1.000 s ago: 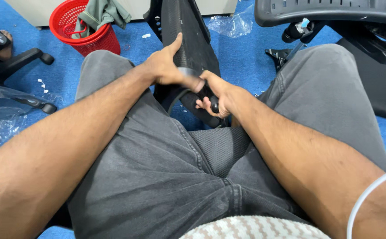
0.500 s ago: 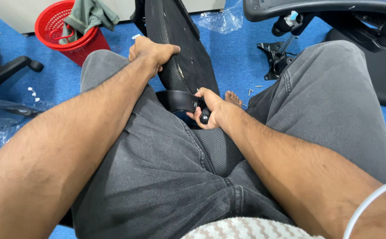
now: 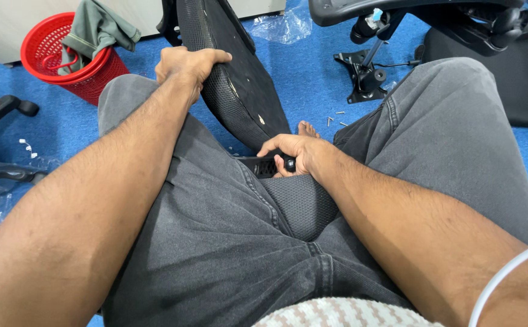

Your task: The person uses a screwdriver to tighten screws into the back frame of an office chair while sitting on the floor. The chair is held between the legs, and the person repeatedly turns the screwdriver to secure the attachment.

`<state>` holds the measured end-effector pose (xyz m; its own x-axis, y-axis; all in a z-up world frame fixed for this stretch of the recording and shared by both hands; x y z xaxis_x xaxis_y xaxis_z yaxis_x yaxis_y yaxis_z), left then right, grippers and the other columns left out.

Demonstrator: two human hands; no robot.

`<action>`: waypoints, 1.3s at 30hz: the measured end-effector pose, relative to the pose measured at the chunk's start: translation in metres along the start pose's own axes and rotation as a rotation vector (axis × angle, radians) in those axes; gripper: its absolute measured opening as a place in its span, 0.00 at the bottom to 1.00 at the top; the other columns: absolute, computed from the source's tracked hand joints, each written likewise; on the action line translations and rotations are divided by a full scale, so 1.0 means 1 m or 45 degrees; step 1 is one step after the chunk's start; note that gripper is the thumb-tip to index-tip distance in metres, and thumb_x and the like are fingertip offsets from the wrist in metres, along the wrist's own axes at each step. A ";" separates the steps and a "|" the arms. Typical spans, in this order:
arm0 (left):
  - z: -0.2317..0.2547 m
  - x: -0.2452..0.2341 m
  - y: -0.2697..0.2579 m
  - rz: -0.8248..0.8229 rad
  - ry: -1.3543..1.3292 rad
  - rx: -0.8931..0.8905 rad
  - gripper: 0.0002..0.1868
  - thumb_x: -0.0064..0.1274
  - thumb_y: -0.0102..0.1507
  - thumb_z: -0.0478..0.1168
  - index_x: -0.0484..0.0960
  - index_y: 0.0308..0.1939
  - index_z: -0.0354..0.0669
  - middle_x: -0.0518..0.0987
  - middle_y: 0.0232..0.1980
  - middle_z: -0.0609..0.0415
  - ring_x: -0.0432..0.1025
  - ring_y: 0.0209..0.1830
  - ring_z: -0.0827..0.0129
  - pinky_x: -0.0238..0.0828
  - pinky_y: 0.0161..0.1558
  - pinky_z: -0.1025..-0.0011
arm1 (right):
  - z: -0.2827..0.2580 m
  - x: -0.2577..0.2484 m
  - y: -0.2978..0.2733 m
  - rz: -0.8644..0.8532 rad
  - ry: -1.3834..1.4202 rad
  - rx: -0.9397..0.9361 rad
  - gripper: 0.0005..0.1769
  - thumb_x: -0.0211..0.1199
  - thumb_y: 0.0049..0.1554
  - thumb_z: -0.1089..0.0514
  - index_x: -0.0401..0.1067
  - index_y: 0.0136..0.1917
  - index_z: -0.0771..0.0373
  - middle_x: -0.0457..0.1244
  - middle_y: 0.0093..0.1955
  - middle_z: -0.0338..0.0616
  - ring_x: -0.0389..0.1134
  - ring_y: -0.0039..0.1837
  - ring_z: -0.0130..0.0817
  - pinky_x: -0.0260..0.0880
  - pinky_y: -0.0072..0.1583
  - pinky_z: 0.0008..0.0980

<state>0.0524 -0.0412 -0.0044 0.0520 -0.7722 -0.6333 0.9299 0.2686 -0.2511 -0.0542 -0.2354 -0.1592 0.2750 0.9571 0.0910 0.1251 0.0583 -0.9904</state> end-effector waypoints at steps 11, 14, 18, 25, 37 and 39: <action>0.003 -0.004 -0.006 -0.021 -0.152 -0.077 0.47 0.76 0.43 0.57 0.78 0.53 0.25 0.83 0.51 0.42 0.83 0.47 0.62 0.82 0.49 0.70 | -0.024 -0.053 0.089 0.342 0.074 -0.346 0.44 0.67 0.58 0.40 0.56 0.81 0.55 0.62 0.65 0.52 0.67 0.43 0.36 0.64 0.31 0.29; 0.000 -0.004 -0.002 -0.016 -0.234 -0.100 0.52 0.76 0.44 0.56 0.70 0.57 0.20 0.81 0.53 0.37 0.82 0.49 0.58 0.82 0.50 0.70 | -0.028 -0.045 0.089 0.196 0.114 -0.290 0.49 0.70 0.55 0.44 0.50 0.81 0.54 0.55 0.69 0.51 0.62 0.48 0.33 0.66 0.31 0.28; -0.003 0.002 0.005 -0.126 -0.353 -0.036 0.48 0.76 0.47 0.54 0.73 0.57 0.18 0.81 0.55 0.33 0.81 0.51 0.55 0.75 0.53 0.69 | -0.014 -0.031 0.069 0.097 0.036 -0.352 0.56 0.73 0.52 0.48 0.42 0.82 0.53 0.47 0.74 0.49 0.56 0.56 0.29 0.69 0.32 0.26; -0.011 0.016 0.021 -0.380 -0.628 -0.091 0.41 0.72 0.47 0.42 0.73 0.54 0.13 0.84 0.50 0.29 0.86 0.44 0.49 0.83 0.44 0.63 | 0.005 -0.008 0.022 0.160 -0.267 -0.545 0.71 0.79 0.45 0.55 0.29 0.84 0.51 0.32 0.83 0.45 0.46 0.68 0.23 0.73 0.34 0.23; -0.011 0.034 0.048 -0.225 -0.934 0.306 0.44 0.73 0.46 0.36 0.65 0.58 0.16 0.81 0.46 0.32 0.83 0.38 0.51 0.86 0.35 0.61 | 0.014 -0.002 0.003 0.334 -0.067 -0.660 0.64 0.68 0.48 0.62 0.32 0.85 0.41 0.39 0.85 0.34 0.66 0.38 0.23 0.73 0.34 0.24; -0.010 0.032 0.051 -0.250 -0.915 0.295 0.54 0.75 0.47 0.40 0.53 0.64 0.22 0.78 0.49 0.33 0.84 0.42 0.54 0.85 0.38 0.63 | 0.009 -0.009 0.011 0.193 0.022 -0.675 0.65 0.66 0.48 0.66 0.28 0.84 0.40 0.45 0.83 0.37 0.66 0.32 0.22 0.73 0.33 0.24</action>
<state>0.0979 -0.0468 -0.0450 0.0284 -0.9980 0.0565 0.9947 0.0227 -0.1003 -0.0642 -0.2403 -0.1714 0.3423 0.9386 -0.0423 0.5447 -0.2350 -0.8051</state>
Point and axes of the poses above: each hand's wrist, its own y-axis towards the middle knuckle, its own x-axis out of the palm, z = x × y, the point moved 1 cm from there along y, towards the middle knuckle
